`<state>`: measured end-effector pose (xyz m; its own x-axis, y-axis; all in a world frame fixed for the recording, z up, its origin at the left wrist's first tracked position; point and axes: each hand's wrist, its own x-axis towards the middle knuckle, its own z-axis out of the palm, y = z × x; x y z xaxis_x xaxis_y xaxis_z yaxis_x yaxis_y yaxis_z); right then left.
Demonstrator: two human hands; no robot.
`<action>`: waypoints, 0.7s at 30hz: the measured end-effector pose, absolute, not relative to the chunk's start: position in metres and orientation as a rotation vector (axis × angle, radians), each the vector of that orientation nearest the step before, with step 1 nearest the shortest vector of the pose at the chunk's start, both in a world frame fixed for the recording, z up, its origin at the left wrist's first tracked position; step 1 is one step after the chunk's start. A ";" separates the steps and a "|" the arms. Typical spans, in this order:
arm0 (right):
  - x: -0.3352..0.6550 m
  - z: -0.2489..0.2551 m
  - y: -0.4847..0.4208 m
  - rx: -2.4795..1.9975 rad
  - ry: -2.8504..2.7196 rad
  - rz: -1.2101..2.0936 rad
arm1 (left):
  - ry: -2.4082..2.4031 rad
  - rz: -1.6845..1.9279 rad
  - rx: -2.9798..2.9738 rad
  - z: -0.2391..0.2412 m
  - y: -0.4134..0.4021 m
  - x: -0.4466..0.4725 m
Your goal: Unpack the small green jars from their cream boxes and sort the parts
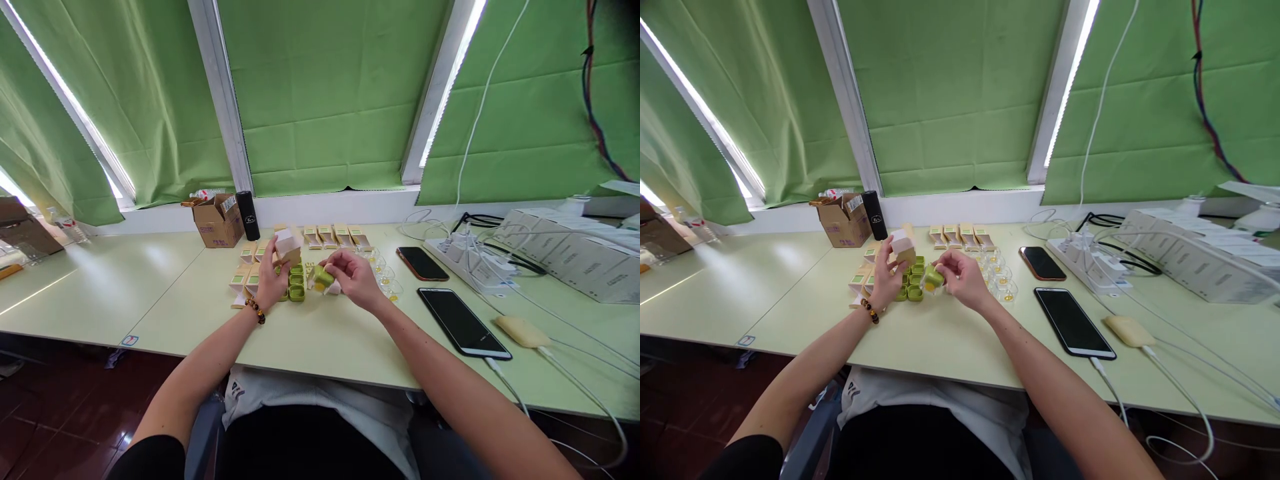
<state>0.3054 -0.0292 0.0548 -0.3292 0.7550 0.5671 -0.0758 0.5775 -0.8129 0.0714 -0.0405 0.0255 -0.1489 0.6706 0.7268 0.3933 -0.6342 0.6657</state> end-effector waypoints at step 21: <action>0.294 0.042 -0.032 -0.726 -1.990 0.855 | 0.574 1.532 1.079 0.048 -0.057 0.087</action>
<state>0.2937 -0.0320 0.0424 -0.4873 0.7412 0.4617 0.1749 0.6009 -0.7800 0.0873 -0.0566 0.0483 0.0392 0.9458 0.3225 -0.5013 -0.2606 0.8251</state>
